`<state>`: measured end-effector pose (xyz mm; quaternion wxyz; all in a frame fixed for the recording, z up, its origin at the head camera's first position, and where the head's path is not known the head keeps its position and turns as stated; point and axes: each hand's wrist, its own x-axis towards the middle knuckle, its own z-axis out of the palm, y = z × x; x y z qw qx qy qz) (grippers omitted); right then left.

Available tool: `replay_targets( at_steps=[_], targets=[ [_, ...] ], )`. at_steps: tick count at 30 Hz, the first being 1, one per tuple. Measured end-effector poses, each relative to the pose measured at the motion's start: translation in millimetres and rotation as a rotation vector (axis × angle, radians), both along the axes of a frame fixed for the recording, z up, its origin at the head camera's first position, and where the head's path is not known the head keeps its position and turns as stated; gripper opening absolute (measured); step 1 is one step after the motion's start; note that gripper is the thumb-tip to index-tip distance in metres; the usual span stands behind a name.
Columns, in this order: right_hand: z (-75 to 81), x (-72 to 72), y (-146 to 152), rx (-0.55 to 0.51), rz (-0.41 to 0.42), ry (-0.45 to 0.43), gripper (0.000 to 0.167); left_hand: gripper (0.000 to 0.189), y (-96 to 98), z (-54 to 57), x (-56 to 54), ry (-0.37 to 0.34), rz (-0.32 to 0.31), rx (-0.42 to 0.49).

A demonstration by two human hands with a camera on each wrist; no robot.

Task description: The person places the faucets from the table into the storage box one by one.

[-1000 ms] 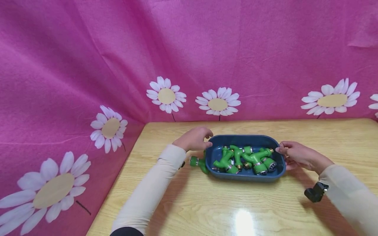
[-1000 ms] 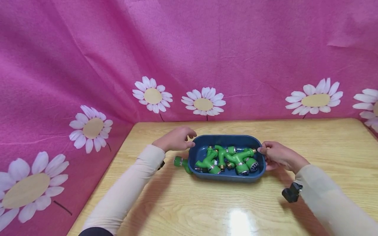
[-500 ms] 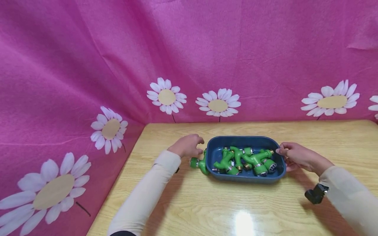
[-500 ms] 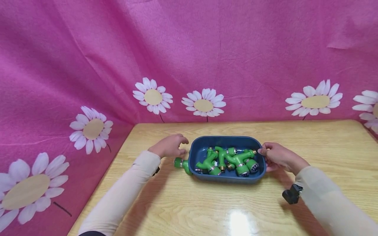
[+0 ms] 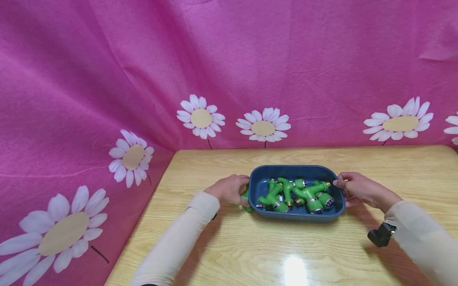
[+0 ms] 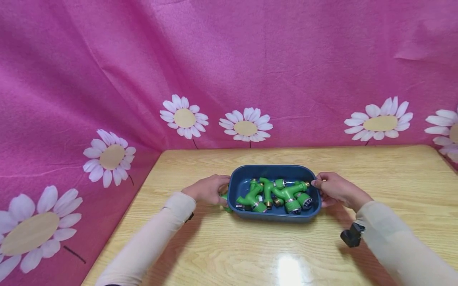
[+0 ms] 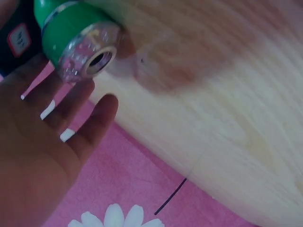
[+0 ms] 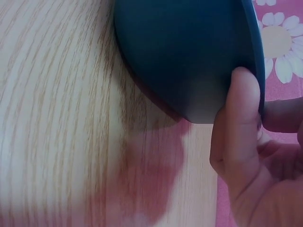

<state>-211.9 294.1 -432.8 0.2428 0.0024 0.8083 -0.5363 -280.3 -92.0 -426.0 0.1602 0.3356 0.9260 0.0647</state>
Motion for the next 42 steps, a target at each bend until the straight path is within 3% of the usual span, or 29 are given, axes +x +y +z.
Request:
replay_targets(
  at_steps=[6,19,30,38,42],
  targets=[
    [1.5,0.3,-3,0.013,-0.013,-0.001,0.019,0.070,-0.5,-5.6,2.1,0.058,0.021,-0.006],
    [0.1,1.0,-2,-0.009,-0.007,0.004,0.020,0.076,-2.5,-7.7,2.3,0.021,0.055,0.009],
    [0.6,1.1,-3,-0.038,-0.017,-0.011,0.018,0.080,-8.4,-5.5,5.8,0.056,0.082,-0.015],
    [-0.1,1.7,0,-0.046,-0.019,-0.023,0.019,0.072,-13.2,-3.8,11.5,0.216,0.190,-0.131],
    [-0.4,1.1,0,-0.046,-0.021,-0.017,0.019,0.069,-15.6,-3.1,10.9,0.236,0.272,-0.155]
  ],
)
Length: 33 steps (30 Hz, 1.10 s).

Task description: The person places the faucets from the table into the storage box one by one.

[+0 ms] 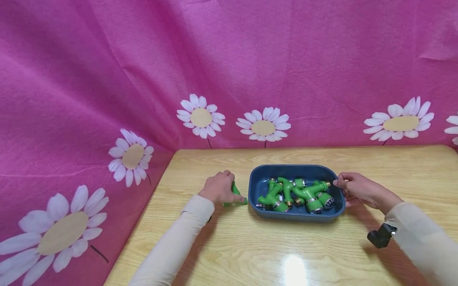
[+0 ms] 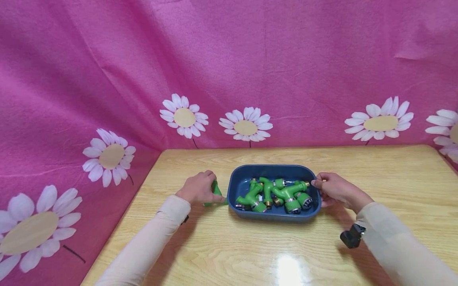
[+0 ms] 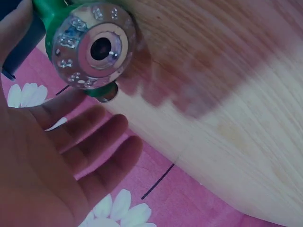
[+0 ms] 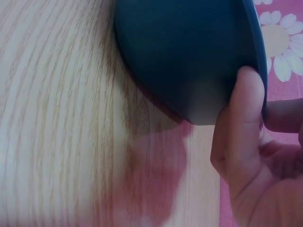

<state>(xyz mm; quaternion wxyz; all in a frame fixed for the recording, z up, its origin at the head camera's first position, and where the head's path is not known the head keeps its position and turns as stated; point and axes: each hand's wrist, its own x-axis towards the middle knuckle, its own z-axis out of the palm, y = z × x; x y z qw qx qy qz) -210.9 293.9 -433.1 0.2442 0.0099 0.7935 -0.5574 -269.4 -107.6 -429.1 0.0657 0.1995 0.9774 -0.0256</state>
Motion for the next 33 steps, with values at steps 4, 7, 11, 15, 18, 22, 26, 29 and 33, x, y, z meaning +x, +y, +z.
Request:
replay_targets(
  at_steps=[4,7,11,15,18,22,26,29,33],
  targets=[
    [-0.7,0.0,1,0.000,-0.003,0.008,0.020,0.073,-1.1,-0.2,-0.2,0.015,0.060,-0.027],
    [-1.1,-0.4,1,0.003,-0.002,0.010,0.020,0.073,-1.7,-0.7,-0.6,0.034,0.099,-0.051],
    [-0.8,-1.2,1,0.005,-0.002,0.007,0.020,0.075,-0.8,0.4,-0.6,0.047,0.156,-0.056],
    [-1.1,-1.3,1,0.006,0.000,0.002,0.021,0.071,-1.3,1.3,-0.7,0.041,0.154,-0.035],
    [-1.0,-0.7,1,0.004,-0.005,-0.010,0.020,0.064,-7.4,2.0,-0.9,0.000,0.022,0.037],
    [-1.0,-1.0,0,-0.001,-0.014,-0.018,0.020,0.055,-19.5,3.2,-1.8,-0.118,-0.205,0.130],
    [-1.1,-1.7,1,-0.003,-0.015,-0.017,0.021,0.054,-27.4,5.9,-1.6,-0.223,-0.292,0.143],
    [-0.6,-1.5,1,0.000,-0.015,-0.017,0.020,0.055,-28.6,7.5,-1.4,-0.250,-0.317,0.137],
    [0.0,-0.5,1,0.002,-0.012,-0.018,0.019,0.053,-27.3,6.1,-0.3,-0.234,-0.308,0.102]
  ],
)
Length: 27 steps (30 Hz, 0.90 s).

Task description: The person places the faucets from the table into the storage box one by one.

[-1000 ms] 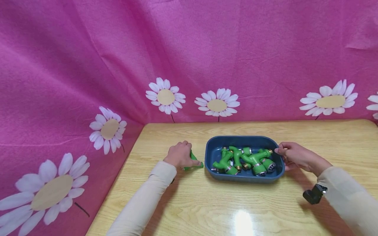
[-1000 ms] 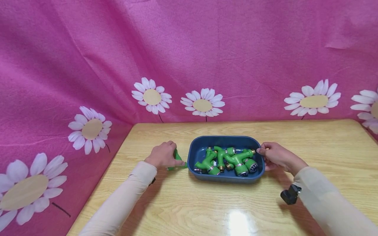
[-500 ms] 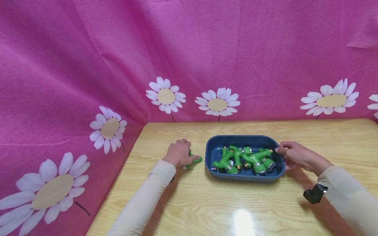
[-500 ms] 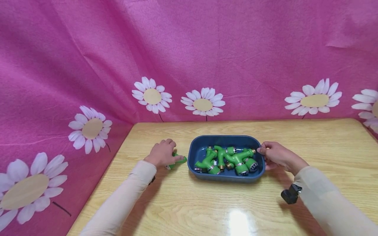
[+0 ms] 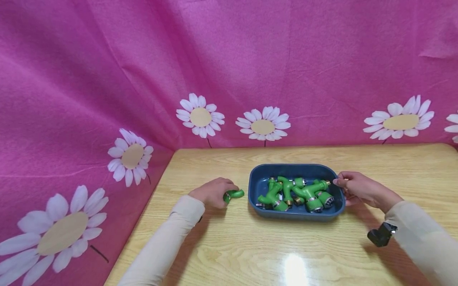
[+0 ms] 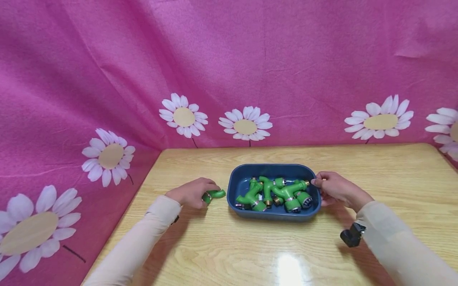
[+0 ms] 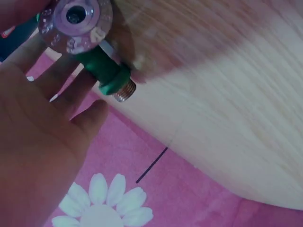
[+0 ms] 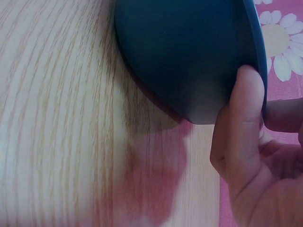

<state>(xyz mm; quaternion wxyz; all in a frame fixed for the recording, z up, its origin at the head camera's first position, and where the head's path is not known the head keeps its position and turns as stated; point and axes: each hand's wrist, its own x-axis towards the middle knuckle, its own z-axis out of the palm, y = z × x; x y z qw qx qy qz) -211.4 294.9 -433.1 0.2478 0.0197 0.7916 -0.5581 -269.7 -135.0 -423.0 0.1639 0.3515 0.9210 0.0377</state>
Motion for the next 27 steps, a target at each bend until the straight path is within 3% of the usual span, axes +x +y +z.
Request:
replay_targets(
  at_steps=[5,9,15,20,27],
  targets=[
    [-0.2,-0.2,0,-0.005,0.001,0.007,0.019,0.053,-0.1,-3.1,0.7,0.082,0.088,-0.063],
    [-2.2,0.6,0,-0.014,0.004,0.006,0.020,0.060,-2.1,-6.5,0.3,0.118,0.120,-0.063],
    [-5.3,0.6,0,-0.025,0.004,0.008,0.021,0.081,-2.7,-2.5,1.8,0.057,0.172,-0.076],
    [-5.0,0.5,1,-0.009,0.008,0.008,0.021,0.083,1.7,-0.6,2.1,0.006,0.199,-0.074],
    [-3.3,1.1,2,-0.030,0.008,0.012,0.022,0.083,8.8,3.1,-4.8,-0.008,0.200,-0.084]
  ],
)
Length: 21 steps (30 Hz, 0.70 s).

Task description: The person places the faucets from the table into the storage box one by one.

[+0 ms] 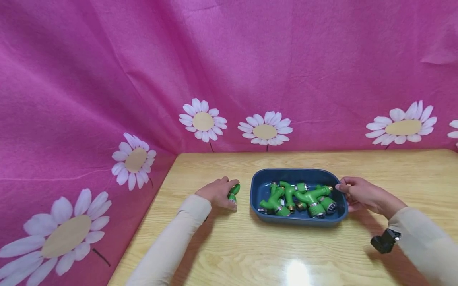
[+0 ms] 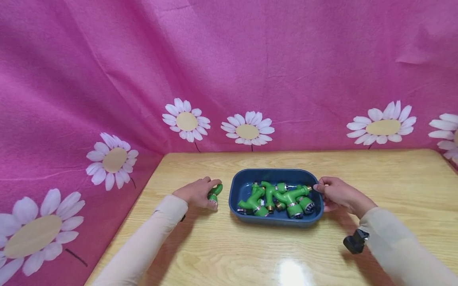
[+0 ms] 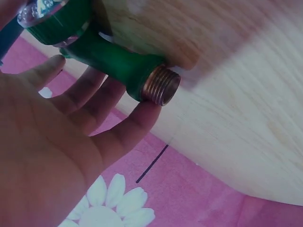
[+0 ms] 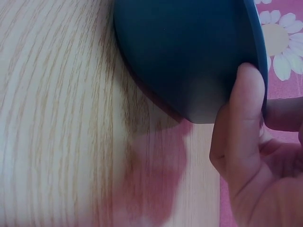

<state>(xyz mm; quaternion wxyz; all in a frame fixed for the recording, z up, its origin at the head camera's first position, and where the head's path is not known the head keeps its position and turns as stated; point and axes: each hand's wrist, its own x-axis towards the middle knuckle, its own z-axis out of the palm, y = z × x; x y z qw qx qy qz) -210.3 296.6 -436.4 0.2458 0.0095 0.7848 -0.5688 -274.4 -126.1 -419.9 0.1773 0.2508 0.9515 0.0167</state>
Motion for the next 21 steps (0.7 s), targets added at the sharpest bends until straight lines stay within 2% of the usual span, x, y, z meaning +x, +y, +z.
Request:
replay_targets(
  at_steps=[8,14,21],
  targets=[
    [-3.4,-0.7,-4,-0.007,0.003,-0.002,0.021,0.086,5.7,2.5,-7.3,-0.092,0.107,-0.003],
    [-0.8,1.3,1,0.021,0.003,0.019,0.021,0.076,19.6,10.4,-11.0,-0.146,0.180,0.025],
    [-1.0,1.4,-3,0.016,0.002,0.019,0.020,0.071,17.3,7.1,-14.9,-0.173,0.205,0.049]
  ],
)
